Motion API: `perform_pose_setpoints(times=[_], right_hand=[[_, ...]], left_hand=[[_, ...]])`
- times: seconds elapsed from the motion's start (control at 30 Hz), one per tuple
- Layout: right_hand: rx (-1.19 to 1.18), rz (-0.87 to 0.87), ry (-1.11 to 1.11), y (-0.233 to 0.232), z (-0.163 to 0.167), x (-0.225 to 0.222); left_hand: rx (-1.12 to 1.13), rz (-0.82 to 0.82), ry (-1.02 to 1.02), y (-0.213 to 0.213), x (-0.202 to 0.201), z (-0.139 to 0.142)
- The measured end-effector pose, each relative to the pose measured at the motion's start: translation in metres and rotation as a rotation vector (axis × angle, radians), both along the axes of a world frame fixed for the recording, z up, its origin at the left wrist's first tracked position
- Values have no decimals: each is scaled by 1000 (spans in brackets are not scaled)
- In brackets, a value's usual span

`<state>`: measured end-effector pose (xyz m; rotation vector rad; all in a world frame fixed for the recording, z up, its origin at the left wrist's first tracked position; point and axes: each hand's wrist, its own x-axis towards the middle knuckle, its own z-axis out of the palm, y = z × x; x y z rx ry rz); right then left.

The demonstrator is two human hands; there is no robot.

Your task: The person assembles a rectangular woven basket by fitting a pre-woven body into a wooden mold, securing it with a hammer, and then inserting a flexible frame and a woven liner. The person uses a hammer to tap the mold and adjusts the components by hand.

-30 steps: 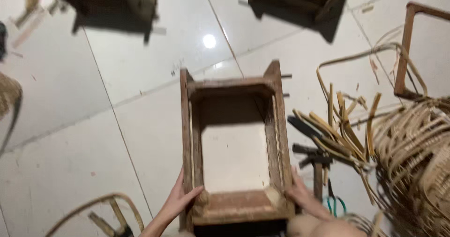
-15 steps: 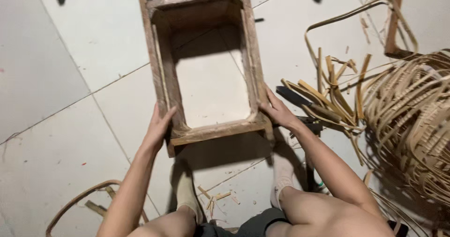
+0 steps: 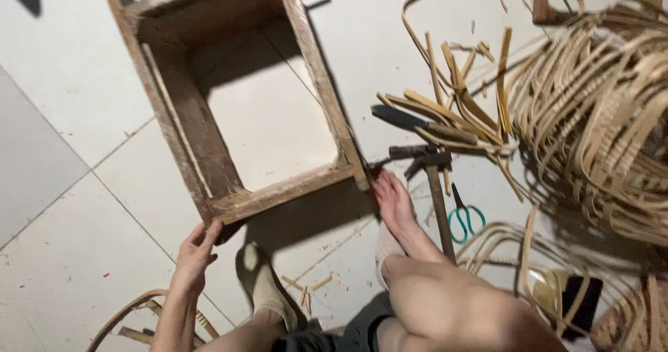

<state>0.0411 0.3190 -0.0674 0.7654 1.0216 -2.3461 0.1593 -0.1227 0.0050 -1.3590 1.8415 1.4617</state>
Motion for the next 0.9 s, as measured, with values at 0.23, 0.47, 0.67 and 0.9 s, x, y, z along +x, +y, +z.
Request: perform_pose_setpoints(times=[0.23,0.47,0.67,0.9], right_hand=[[34,-105,-60,1,11,-3],[-26,-125,-98,1,-1,-7],[51,-129,-111,-5,7,-5],[41,-201,-67,-2,12,-7]], left_hand=[[73,73,78,-6,6,-3],[63,143,67,4,3,7],[36,179,51,4,2,6],[148,76,136,-6,12,-12]])
